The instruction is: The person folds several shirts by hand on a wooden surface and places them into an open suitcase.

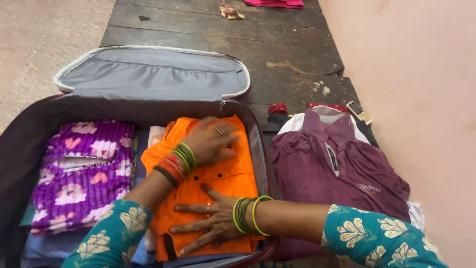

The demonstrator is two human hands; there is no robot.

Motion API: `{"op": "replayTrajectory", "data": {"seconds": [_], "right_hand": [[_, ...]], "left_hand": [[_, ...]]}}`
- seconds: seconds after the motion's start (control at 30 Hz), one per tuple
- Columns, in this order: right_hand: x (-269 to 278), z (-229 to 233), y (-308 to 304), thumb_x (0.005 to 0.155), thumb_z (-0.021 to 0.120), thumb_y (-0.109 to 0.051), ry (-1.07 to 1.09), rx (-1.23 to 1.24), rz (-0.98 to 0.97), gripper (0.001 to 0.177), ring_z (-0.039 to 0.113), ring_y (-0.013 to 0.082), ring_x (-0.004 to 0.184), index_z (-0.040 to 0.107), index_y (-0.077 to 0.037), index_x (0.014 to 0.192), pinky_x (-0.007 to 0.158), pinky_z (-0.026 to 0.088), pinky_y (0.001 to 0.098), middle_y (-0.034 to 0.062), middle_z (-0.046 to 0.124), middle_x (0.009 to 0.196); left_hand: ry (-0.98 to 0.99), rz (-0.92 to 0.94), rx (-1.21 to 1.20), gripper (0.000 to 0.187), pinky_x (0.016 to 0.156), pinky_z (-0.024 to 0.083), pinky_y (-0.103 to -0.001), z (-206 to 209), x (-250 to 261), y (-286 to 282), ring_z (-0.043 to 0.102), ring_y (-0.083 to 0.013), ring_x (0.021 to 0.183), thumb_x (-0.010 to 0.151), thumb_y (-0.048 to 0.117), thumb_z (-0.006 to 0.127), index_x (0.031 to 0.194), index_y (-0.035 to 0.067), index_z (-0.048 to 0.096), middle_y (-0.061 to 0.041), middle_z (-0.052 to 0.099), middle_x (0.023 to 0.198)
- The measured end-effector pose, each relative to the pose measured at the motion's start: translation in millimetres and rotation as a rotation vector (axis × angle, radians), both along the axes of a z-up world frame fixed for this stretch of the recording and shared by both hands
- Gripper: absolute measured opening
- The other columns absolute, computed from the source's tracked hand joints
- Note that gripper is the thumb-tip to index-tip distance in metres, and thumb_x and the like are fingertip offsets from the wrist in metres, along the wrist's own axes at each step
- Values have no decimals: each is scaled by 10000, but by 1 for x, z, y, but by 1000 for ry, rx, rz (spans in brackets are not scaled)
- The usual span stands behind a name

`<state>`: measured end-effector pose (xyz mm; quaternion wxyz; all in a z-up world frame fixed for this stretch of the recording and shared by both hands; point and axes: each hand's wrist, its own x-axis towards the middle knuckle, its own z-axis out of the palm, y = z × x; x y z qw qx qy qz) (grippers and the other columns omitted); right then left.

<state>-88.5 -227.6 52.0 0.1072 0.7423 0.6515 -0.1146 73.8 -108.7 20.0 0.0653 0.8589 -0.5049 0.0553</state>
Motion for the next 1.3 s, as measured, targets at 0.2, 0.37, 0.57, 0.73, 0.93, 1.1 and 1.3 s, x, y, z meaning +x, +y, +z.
{"op": "replayTrajectory", "data": {"seconds": [0.2,0.37,0.57,0.73,0.93,1.1,1.3], "right_hand": [[3,-1,4,982,548,-541,24,-25,10,758,-15,371,1631,78,-557,1577,1094,244,839,-63,-18,1760],[3,-4,4,955,569,-560,86,-59,-11,785,-33,376,1628,75,-549,1565,1098,230,851,-61,-25,1748],[1,-4,3,944,586,-566,73,-36,-20,804,-29,366,1622,80,-542,1568,1096,188,872,-72,-25,1743],[-2,-6,0,933,616,-560,47,17,-18,815,-21,343,1630,114,-542,1575,1123,159,879,-77,6,1751],[-4,-8,2,907,637,-553,80,33,-44,822,-17,353,1631,156,-548,1575,1131,142,865,-79,28,1750],[1,-4,-1,944,575,-592,50,121,-6,764,27,356,1615,171,-512,1588,1115,152,846,-47,77,1749],[49,6,6,936,452,-699,111,345,-216,874,117,294,1608,160,-275,1643,1196,79,785,45,103,1740]], "left_hand": [[148,-121,188,703,1194,56,-655,-12,-11,-23,98,-255,1563,998,601,389,1619,400,127,30,55,1724],[103,-102,186,665,1169,80,-660,-20,-8,-24,115,-294,1555,1000,592,381,1599,432,140,19,83,1708],[489,-75,-160,750,1235,249,-490,-31,28,-32,330,-301,1505,1018,612,420,1581,123,338,-144,383,1604],[497,142,-123,634,1214,345,-441,-5,41,28,502,-244,1404,991,595,416,1494,227,533,-50,551,1527],[399,192,-181,591,1192,190,-492,-32,36,87,353,-351,1443,987,505,448,1505,222,492,-42,422,1594],[395,247,-149,549,1226,211,-473,-43,39,88,360,-348,1466,1014,482,412,1509,255,483,-17,418,1609],[398,159,-191,522,1228,208,-480,-55,46,90,356,-337,1480,1063,434,372,1527,215,468,-47,386,1626]]}}
